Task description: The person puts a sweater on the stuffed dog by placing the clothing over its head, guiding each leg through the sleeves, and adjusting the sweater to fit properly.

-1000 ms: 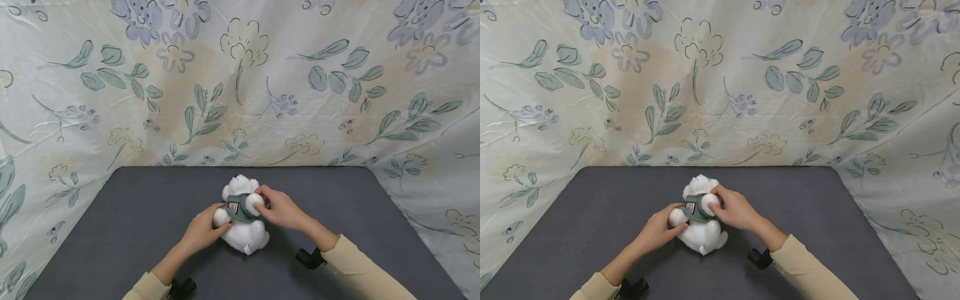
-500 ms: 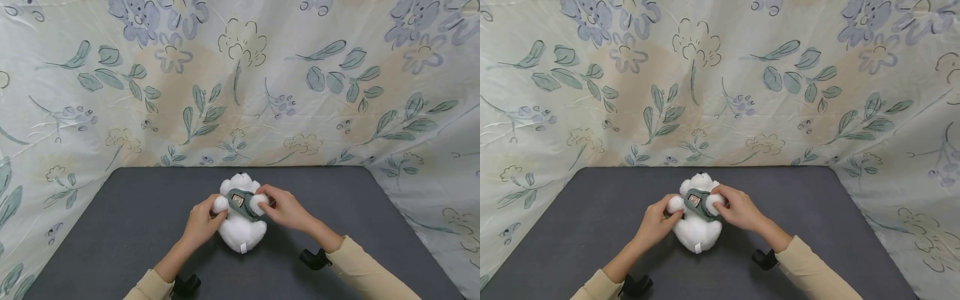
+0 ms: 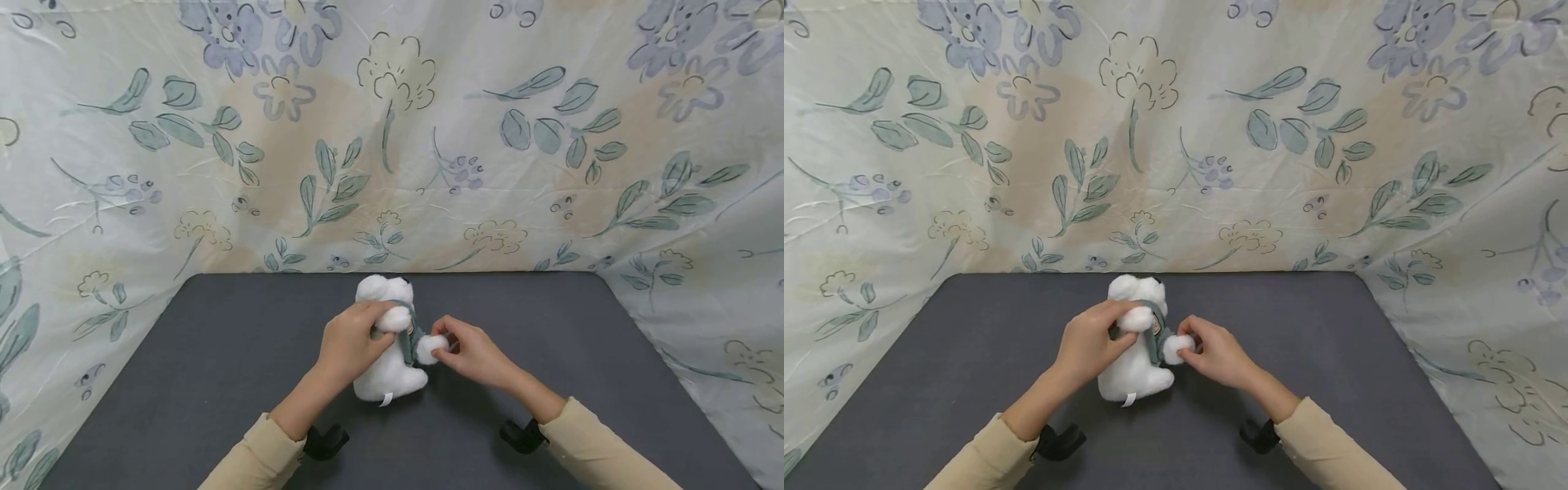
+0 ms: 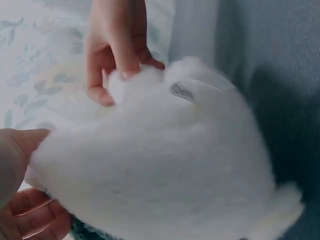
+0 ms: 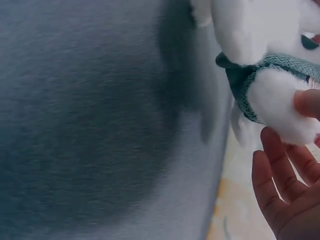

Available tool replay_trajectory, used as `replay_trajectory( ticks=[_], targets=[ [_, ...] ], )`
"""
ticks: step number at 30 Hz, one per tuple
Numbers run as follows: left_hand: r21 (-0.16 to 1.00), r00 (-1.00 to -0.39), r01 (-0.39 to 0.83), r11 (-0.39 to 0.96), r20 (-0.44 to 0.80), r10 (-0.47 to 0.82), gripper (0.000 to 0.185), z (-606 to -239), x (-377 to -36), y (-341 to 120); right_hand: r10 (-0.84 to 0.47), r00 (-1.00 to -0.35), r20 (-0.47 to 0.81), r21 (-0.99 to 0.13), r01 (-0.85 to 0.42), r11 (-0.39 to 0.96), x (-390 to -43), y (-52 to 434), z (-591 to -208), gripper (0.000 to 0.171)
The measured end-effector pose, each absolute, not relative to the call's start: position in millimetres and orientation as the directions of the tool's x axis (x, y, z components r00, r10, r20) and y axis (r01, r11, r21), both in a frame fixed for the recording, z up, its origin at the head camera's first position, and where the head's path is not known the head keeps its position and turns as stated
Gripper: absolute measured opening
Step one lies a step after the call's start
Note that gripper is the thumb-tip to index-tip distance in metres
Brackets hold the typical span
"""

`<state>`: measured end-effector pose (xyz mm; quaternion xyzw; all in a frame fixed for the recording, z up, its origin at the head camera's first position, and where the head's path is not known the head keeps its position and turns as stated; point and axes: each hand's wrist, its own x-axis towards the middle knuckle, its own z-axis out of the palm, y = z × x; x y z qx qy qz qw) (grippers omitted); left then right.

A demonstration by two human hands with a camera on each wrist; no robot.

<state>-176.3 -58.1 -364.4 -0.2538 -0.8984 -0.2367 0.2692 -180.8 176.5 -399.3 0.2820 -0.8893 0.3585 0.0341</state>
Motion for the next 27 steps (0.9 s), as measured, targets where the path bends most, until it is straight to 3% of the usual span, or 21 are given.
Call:
replay_trajectory(
  ticks=[11, 17, 22, 27],
  targets=[
    [0.217, -0.735, 0.601, 0.769, 0.528, 0.425, 0.034, -384.8, -180.9, -30.0, -0.48, -0.83, 0.283, -0.536, -0.552, 0.638, -184.8, 191.9, -422.3, 0.021],
    [0.154, -0.702, 0.647, 0.747, 0.504, 0.503, 0.033, -378.7, -182.9, -22.5, -0.465, -0.787, 0.407, -0.534, -0.617, 0.577, -183.6, 184.6, -409.1, 0.031],
    [0.161, -0.712, 0.657, 0.737, 0.455, 0.535, 0.036, -374.1, -181.8, -19.8, -0.469, -0.756, 0.456, -0.557, -0.654, 0.512, -182.2, 178.3, -402.0, 0.028],
    [0.206, -0.735, 0.644, 0.736, 0.433, 0.522, 0.039, -372.8, -176.7, -25.3, -0.484, -0.769, 0.418, -0.586, -0.635, 0.503, -180.8, 176.4, -402.5, 0.027]
  ],
)
